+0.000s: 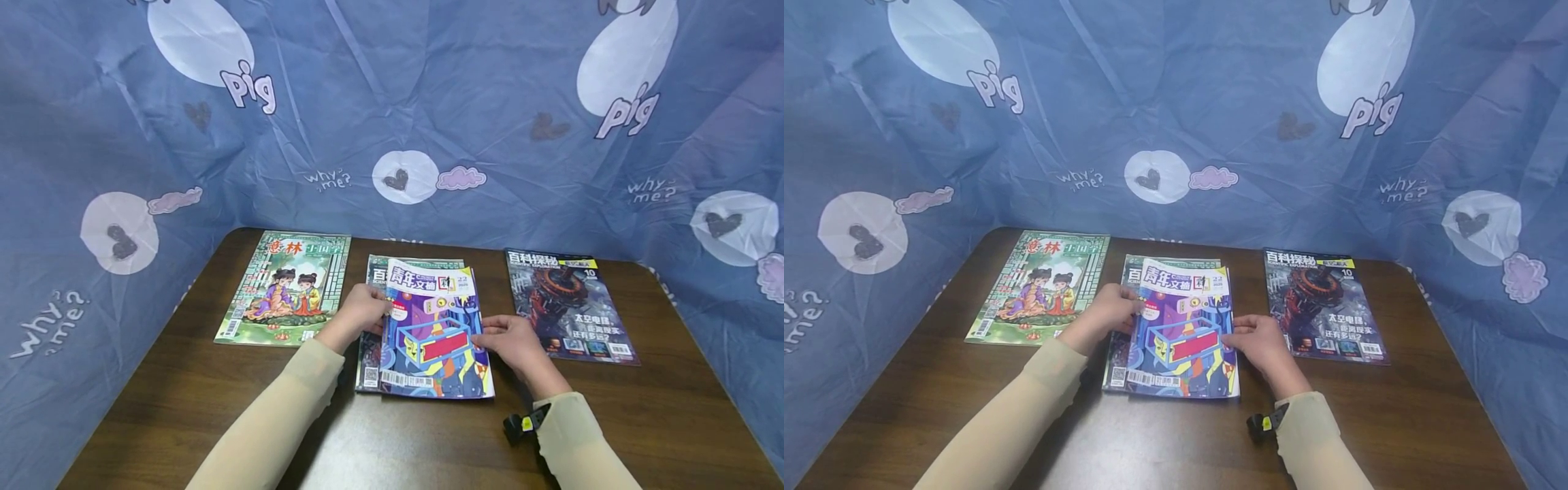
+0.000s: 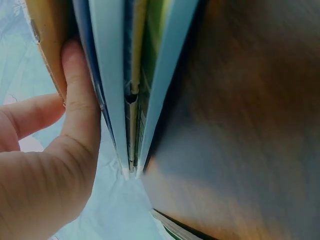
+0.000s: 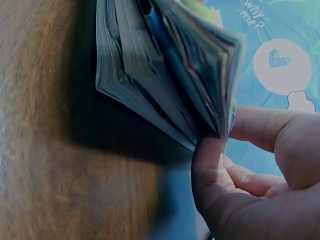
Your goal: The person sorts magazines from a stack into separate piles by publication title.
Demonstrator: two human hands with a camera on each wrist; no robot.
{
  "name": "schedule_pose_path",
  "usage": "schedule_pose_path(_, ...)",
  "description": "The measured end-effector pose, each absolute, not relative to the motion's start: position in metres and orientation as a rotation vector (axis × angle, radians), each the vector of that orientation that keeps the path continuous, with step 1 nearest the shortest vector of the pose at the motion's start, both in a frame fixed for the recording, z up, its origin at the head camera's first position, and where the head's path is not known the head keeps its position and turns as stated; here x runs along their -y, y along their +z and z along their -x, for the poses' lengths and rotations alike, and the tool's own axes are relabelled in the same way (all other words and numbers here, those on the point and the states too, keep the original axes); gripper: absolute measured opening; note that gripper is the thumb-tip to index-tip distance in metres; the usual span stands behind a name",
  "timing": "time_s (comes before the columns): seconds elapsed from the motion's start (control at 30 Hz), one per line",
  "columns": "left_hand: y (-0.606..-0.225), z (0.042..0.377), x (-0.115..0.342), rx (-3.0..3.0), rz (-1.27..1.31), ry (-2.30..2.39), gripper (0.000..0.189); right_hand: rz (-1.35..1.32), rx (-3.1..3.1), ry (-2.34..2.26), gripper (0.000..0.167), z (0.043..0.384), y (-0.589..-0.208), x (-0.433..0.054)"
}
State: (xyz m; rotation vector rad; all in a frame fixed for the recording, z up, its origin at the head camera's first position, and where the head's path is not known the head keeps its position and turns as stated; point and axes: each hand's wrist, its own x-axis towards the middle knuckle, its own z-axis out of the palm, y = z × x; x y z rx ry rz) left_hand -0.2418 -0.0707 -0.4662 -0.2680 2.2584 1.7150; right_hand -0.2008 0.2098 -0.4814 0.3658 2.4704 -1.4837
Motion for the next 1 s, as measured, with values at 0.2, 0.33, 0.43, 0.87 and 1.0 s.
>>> schedule_pose_path(0.2, -0.4670, 0.2423, 0.0697, -2.276, 0.245, 1.715, 0.005, -0.354, -2.448, -1.482, 0.047, 0.1995, -0.4794, -0.2101)
schedule_pose_path(0.33, -0.4685, 0.2435, 0.0699, -2.261, 0.255, 1.725, 0.006, -0.347, -2.443, -1.484, 0.046, 0.1988, -0.4783, -0.2099)
schedule_pose_path(0.43, -0.4700, 0.2447, 0.0707, -2.246, 0.274, 1.735, 0.008, -0.346, -2.445, -1.488, 0.046, 0.1986, -0.4773, -0.2095)
schedule_pose_path(0.87, -0.4704, 0.2462, 0.0687, -2.308, 0.217, 1.752, 0.013, -0.312, -2.448, -1.490, 0.045, 0.1972, -0.4765, -0.2123)
schedule_pose_path(1.0, -0.4682, 0.2439, 0.0639, -2.334, 0.185, 1.746, 0.016, -0.298, -2.445, -1.474, 0.046, 0.1941, -0.4726, -0.2163)
